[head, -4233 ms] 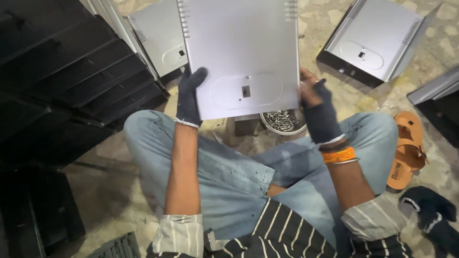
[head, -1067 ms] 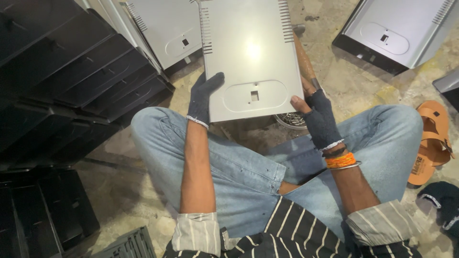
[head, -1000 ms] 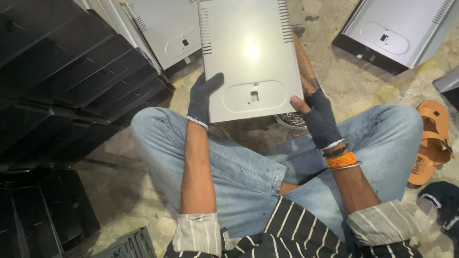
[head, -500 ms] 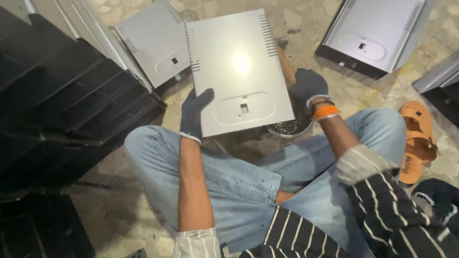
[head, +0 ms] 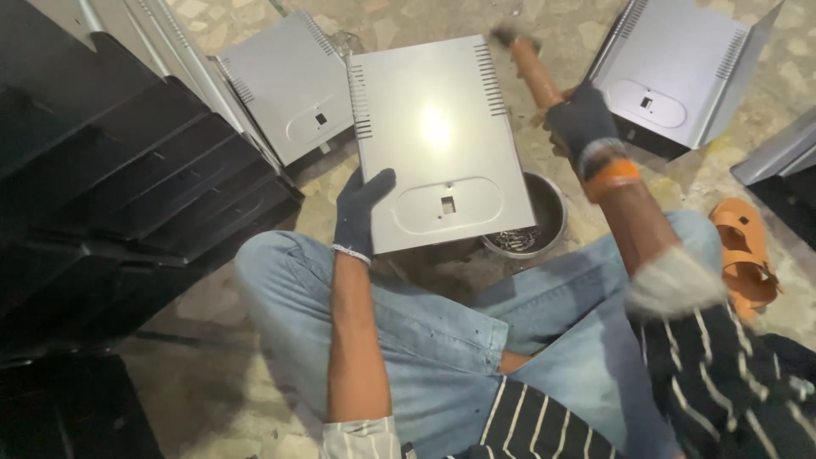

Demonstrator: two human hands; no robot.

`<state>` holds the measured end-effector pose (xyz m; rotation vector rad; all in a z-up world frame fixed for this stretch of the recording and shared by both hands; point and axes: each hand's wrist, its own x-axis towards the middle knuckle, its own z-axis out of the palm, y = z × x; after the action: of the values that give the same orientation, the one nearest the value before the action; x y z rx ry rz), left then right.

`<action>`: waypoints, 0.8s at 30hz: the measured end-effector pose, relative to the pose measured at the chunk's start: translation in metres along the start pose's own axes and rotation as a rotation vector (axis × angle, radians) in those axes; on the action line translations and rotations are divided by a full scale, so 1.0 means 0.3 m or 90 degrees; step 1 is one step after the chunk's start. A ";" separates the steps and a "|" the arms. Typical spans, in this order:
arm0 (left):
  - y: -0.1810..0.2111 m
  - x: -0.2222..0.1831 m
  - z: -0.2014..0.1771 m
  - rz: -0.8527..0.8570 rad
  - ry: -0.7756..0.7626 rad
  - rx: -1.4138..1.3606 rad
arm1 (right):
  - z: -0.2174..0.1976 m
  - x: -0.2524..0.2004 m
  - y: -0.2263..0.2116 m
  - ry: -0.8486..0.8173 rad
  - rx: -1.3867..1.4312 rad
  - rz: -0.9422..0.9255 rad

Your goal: The recorder uses a hammer to fix or adjust components on metal panels while sitting on the floor of a production facility.

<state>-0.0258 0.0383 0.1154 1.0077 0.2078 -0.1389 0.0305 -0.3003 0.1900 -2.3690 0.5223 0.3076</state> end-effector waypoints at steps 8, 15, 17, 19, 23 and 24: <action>0.027 -0.023 0.020 -0.010 -0.008 0.018 | -0.077 -0.543 -0.058 0.081 0.283 -0.287; 0.014 -0.014 0.011 0.021 -0.006 0.000 | -0.073 -0.745 -0.119 0.097 0.060 -0.329; 0.002 -0.013 0.000 0.029 -0.009 0.005 | -0.034 -0.810 -0.123 0.086 0.020 -0.269; 0.024 -0.023 0.011 0.035 -0.010 0.018 | 0.029 -0.836 -0.067 0.041 0.046 -0.233; 0.030 -0.039 0.015 0.040 -0.012 0.012 | 0.075 -0.861 -0.050 -0.056 0.053 -0.210; 0.033 -0.044 0.019 0.040 -0.012 0.010 | 0.042 -0.850 -0.071 -0.056 0.051 -0.211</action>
<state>-0.0360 0.0389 0.1297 1.0264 0.1581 -0.0920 -0.1881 -0.2046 0.2828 -2.3040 0.0941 0.2329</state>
